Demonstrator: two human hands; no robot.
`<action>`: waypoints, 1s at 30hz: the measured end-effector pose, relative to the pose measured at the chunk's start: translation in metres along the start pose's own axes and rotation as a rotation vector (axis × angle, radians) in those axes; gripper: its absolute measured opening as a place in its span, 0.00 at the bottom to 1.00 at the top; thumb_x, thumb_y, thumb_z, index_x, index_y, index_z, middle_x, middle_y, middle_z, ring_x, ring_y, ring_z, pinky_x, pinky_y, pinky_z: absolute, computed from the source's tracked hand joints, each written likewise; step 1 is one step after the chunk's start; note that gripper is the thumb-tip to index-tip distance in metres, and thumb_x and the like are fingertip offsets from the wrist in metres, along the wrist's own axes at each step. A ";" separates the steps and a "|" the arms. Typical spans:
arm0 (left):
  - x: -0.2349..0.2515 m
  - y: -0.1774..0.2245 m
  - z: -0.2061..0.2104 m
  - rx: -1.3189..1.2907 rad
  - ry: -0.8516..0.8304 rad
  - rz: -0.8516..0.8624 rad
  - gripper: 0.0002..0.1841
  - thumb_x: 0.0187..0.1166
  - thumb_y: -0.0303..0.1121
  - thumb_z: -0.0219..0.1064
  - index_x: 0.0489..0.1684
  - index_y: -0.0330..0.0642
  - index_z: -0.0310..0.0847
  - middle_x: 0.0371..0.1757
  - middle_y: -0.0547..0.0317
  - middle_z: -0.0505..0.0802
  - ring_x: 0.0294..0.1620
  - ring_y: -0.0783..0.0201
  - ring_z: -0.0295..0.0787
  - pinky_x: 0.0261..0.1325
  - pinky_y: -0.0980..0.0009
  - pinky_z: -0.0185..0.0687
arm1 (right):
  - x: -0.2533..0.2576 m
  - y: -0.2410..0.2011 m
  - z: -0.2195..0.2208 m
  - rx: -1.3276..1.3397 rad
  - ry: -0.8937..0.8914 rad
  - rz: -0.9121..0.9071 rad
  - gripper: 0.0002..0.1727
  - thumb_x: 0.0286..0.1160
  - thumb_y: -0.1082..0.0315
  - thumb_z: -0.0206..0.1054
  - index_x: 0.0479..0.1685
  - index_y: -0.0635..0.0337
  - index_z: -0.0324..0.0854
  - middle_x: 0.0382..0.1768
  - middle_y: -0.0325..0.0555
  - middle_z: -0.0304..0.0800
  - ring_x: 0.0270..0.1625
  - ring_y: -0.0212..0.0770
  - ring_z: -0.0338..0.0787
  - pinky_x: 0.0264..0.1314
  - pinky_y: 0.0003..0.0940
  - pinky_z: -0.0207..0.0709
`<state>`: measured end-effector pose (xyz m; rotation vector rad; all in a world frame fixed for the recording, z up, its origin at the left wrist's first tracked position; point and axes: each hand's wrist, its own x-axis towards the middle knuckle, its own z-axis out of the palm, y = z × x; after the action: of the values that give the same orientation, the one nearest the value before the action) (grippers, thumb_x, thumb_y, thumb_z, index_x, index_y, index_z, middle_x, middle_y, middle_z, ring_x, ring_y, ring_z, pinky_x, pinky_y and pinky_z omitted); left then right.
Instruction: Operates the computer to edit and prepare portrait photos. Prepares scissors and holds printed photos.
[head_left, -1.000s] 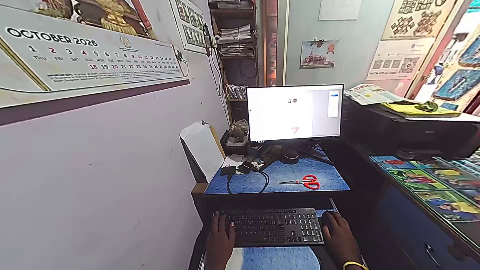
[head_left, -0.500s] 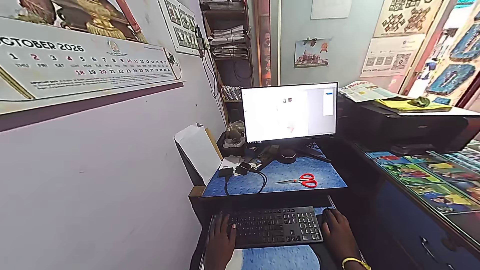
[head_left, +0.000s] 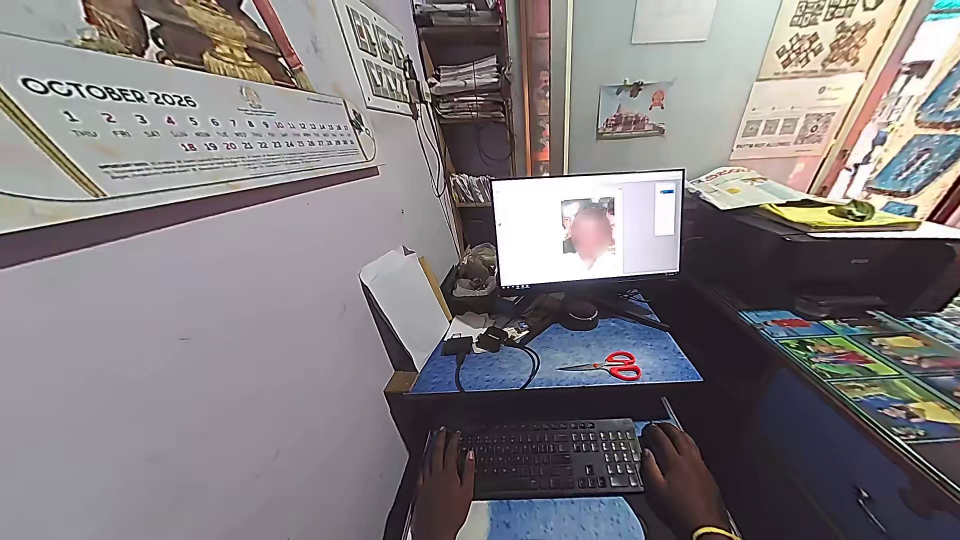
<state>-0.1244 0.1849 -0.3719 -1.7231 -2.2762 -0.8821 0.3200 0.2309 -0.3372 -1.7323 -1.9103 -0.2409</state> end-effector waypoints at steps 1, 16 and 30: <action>0.000 0.000 0.000 0.000 -0.001 -0.002 0.35 0.84 0.60 0.42 0.80 0.50 0.76 0.89 0.47 0.70 0.83 0.40 0.73 0.75 0.37 0.70 | -0.001 0.002 0.000 0.000 0.010 -0.018 0.35 0.72 0.38 0.50 0.72 0.43 0.84 0.76 0.47 0.82 0.82 0.54 0.76 0.85 0.54 0.66; -0.001 -0.004 0.001 -0.123 0.125 0.014 0.34 0.85 0.56 0.43 0.74 0.41 0.80 0.84 0.41 0.75 0.80 0.39 0.76 0.75 0.40 0.74 | -0.003 0.004 0.004 0.133 0.079 -0.048 0.32 0.77 0.45 0.48 0.73 0.48 0.83 0.77 0.48 0.81 0.82 0.53 0.76 0.84 0.60 0.63; 0.000 -0.010 0.005 -0.150 0.168 0.037 0.32 0.85 0.55 0.45 0.70 0.40 0.82 0.82 0.40 0.77 0.79 0.41 0.77 0.76 0.42 0.74 | 0.001 -0.003 -0.001 0.054 -0.058 0.127 0.31 0.77 0.47 0.55 0.75 0.51 0.81 0.79 0.51 0.78 0.81 0.54 0.78 0.79 0.56 0.74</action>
<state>-0.1325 0.1858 -0.3794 -1.6710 -2.1125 -1.1694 0.3177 0.2307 -0.3354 -1.8342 -1.8216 -0.0913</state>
